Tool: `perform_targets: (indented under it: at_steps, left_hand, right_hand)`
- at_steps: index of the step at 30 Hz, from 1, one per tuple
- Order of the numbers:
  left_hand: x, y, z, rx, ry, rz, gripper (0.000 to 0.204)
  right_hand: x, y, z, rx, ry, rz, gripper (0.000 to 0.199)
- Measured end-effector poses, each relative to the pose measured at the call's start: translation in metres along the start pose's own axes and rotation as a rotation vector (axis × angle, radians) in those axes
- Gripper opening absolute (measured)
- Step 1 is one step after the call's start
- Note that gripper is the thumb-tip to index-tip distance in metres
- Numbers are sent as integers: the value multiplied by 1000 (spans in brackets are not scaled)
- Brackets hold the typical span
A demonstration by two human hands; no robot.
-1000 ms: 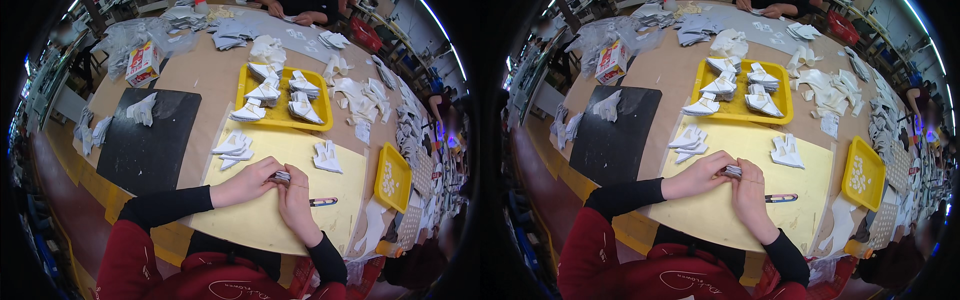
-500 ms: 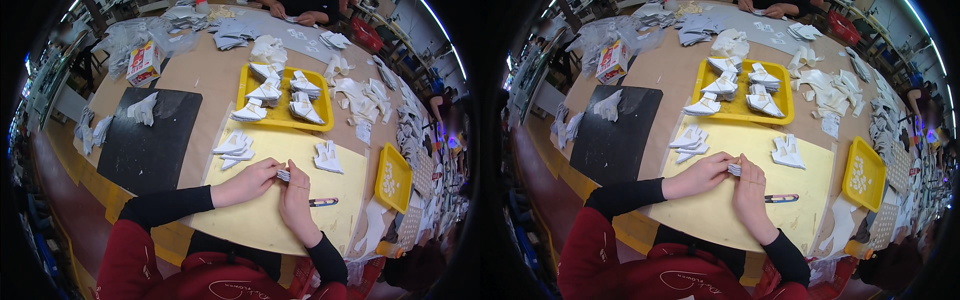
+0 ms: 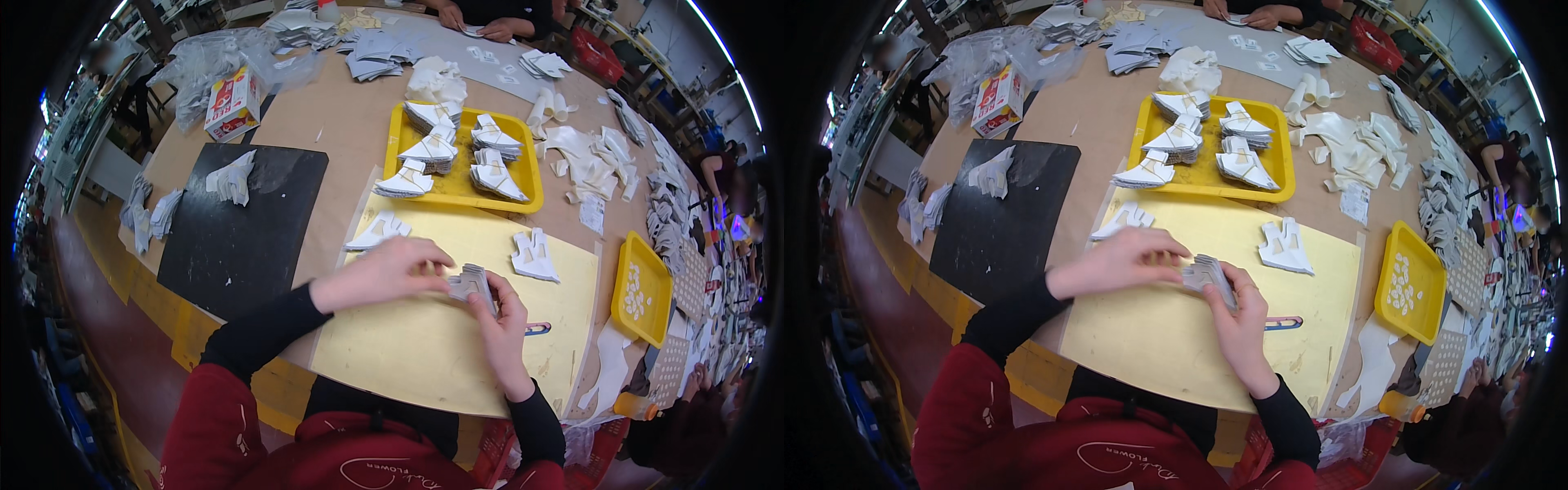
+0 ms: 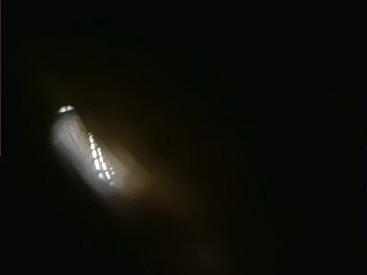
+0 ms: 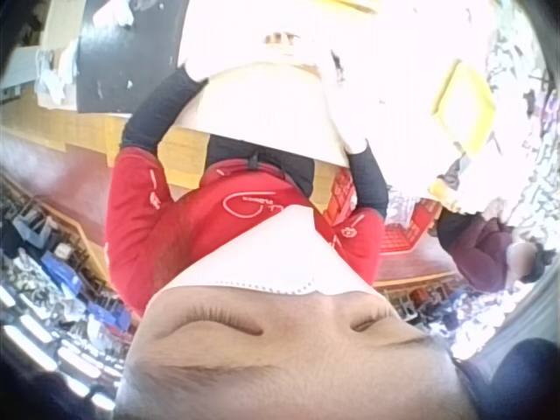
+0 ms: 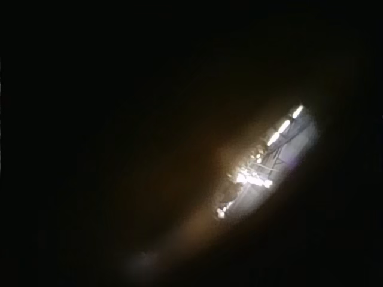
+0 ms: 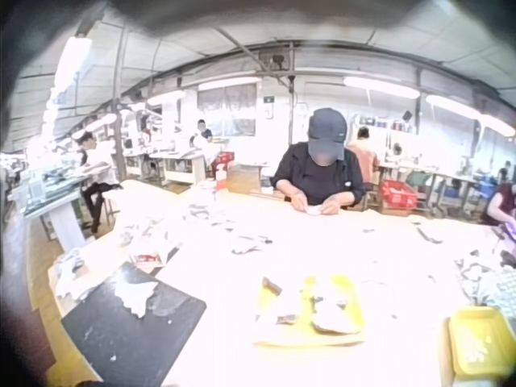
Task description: The person trims the edges of small white fabric pieces using a small cutting tool. They handle the pieces one at a time, aligning them and cutting along the edges, then placing the trimmed pieces into a yellow tray.
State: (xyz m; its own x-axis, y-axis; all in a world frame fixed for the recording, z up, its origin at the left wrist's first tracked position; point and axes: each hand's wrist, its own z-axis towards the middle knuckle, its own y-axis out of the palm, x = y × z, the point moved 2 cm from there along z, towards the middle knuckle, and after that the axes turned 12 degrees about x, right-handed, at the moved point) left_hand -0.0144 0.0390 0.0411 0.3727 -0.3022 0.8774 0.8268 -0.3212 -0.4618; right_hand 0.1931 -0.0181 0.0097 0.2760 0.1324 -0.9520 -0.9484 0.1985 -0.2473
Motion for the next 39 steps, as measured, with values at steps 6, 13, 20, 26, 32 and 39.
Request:
perform_targets:
  at_steps: [6, 13, 20, 26, 32, 39]
  left_hand:
    - [-17, -59, -2, 133, -382, 582, 30]
    - [-34, -45, -8, 153, -371, 512, 39]
    - [-41, -47, -4, 128, -409, 418, 42]
    - [-46, -51, 2, 102, -425, 372, 41]
    - [-42, -51, 1, 119, -407, 431, 39]
    - [-39, -46, 0, 59, -272, 417, 45]
  right_hand:
    - [-7, -5, 9, 64, -273, -311, 25]
    - [-10, -2, 12, 14, -416, -485, 23]
    - [-8, -3, 12, -4, -423, -465, 24]
    - [-6, -4, 11, -3, -409, -458, 24]
    - [-9, -4, 10, -19, -392, -454, 24]
    - [-7, -2, 9, -24, -300, -365, 25]
